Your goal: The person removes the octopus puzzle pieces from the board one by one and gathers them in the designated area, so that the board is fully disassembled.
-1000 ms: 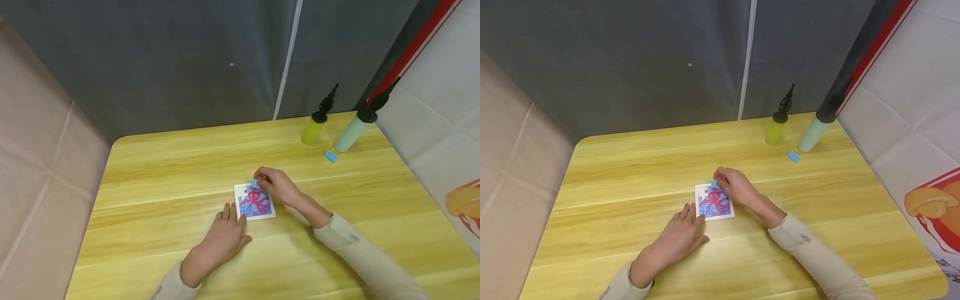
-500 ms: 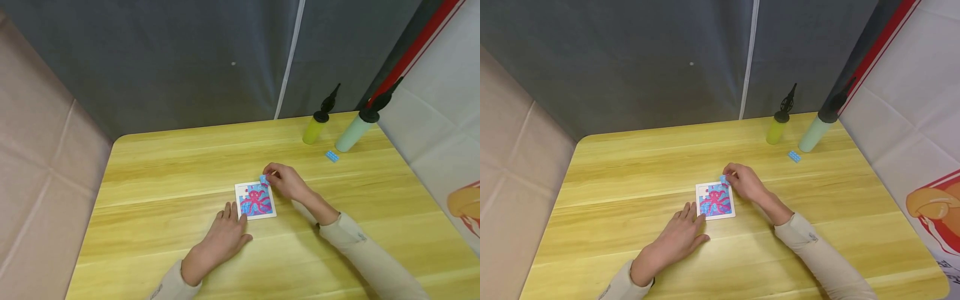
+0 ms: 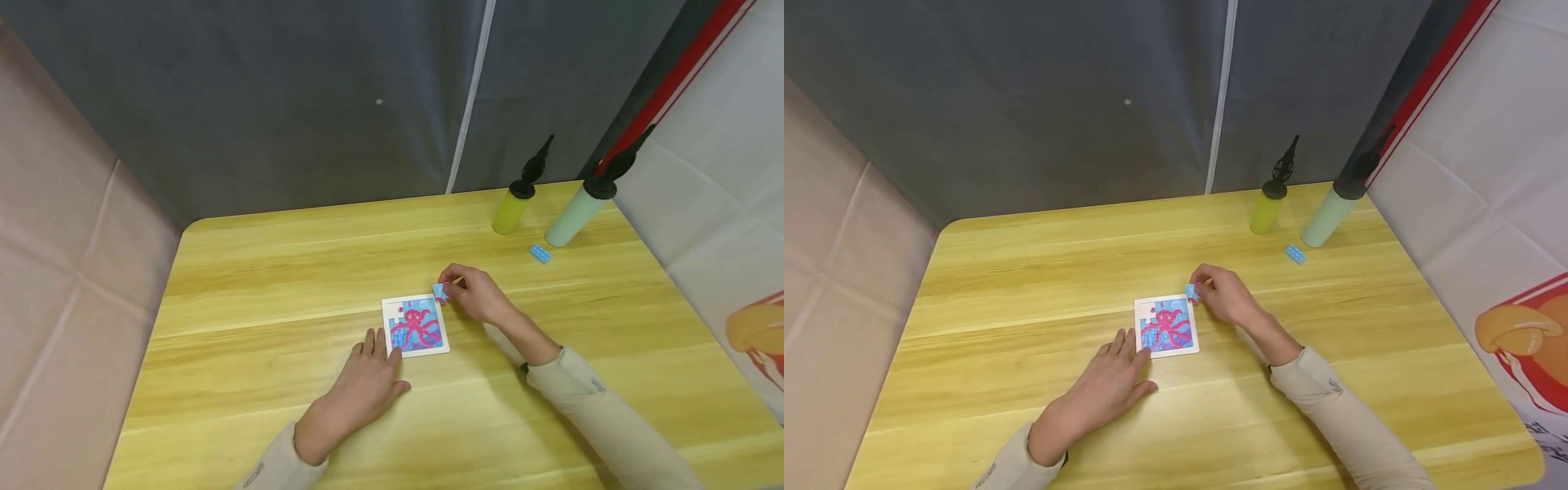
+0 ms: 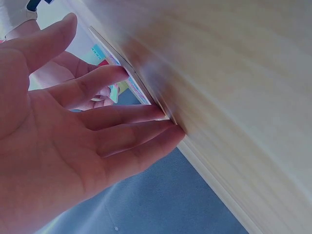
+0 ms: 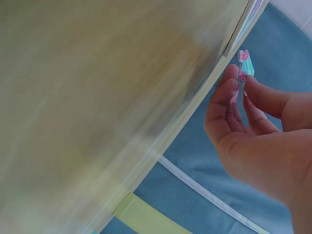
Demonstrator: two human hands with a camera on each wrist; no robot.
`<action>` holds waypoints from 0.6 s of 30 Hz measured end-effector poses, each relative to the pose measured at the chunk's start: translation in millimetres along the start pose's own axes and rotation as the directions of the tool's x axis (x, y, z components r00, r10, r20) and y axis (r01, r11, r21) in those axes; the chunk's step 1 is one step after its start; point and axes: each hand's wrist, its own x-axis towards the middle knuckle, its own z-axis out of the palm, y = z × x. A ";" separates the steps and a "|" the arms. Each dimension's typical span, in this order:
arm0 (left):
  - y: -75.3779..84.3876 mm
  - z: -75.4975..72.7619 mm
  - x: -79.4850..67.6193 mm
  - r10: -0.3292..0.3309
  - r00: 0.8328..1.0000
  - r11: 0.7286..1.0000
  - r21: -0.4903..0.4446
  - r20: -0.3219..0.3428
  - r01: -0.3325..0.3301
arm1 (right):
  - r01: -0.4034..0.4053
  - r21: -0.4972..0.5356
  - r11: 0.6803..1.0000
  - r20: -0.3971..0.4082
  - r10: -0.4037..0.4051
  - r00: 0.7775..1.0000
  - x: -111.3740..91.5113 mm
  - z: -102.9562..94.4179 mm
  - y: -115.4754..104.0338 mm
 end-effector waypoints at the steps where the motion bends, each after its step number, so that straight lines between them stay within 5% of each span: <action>1: 0.0 -0.2 -0.2 -0.001 1.000 1.000 0.000 0.002 0.001 | -0.005 -0.002 1.000 0.001 0.005 1.000 -0.1 -0.2 0.3; 18: -1.6 1.2 -0.7 0.004 1.000 1.000 -0.001 -0.026 -0.004 | -0.066 -0.037 0.997 -0.016 0.066 0.998 -2.4 -1.3 5.1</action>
